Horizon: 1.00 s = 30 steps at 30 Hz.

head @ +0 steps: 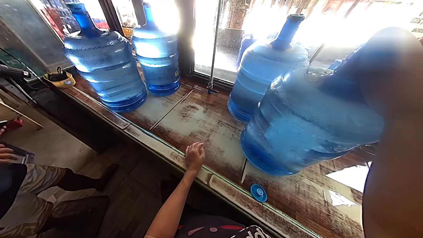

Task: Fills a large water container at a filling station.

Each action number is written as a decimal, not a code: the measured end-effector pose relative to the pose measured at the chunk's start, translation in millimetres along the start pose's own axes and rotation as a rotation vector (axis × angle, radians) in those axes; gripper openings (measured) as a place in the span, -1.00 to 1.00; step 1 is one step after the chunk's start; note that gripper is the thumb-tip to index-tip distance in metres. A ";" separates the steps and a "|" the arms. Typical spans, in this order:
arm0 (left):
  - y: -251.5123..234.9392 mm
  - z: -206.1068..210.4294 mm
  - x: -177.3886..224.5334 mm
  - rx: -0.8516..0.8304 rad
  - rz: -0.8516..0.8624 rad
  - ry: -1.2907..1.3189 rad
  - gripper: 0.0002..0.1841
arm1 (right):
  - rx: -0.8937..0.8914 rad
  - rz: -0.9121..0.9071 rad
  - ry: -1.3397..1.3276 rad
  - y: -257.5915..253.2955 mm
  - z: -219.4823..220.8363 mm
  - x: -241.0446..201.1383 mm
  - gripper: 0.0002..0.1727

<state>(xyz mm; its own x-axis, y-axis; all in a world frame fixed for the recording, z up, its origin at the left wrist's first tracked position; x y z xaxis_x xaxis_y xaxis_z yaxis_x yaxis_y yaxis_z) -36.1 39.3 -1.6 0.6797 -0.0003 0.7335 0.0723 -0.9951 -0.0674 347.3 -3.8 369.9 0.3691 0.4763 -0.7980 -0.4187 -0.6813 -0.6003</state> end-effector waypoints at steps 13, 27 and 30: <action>1.6 0.9 1.3 0.055 -0.027 0.014 -0.66 | -0.031 -0.041 -0.006 -5.6 -10.8 17.2 -0.28; 17.5 13.8 12.8 0.155 -0.263 -0.225 -0.61 | -0.201 0.034 -0.120 -56.9 -57.9 34.4 -0.27; 14.9 18.7 13.2 0.160 -0.293 -0.333 -0.60 | -0.147 0.127 -0.051 -71.8 -80.8 86.8 -0.26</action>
<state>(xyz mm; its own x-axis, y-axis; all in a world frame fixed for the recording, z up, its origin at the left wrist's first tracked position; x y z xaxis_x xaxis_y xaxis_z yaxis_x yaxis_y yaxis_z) -12.4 26.3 -5.6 0.8090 0.3364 0.4821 0.3904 -0.9206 -0.0127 476.4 41.6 347.9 0.2771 0.4059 -0.8709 -0.3324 -0.8099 -0.4832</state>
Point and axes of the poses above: each hand's wrist, its own y-axis away from the middle knuckle, its own z-axis out of the palm, x = y × z, the point moved 2 cm from there along -y, towards the middle knuckle, and after that the axes turned 12 degrees about -z, right-handed, at the moved point
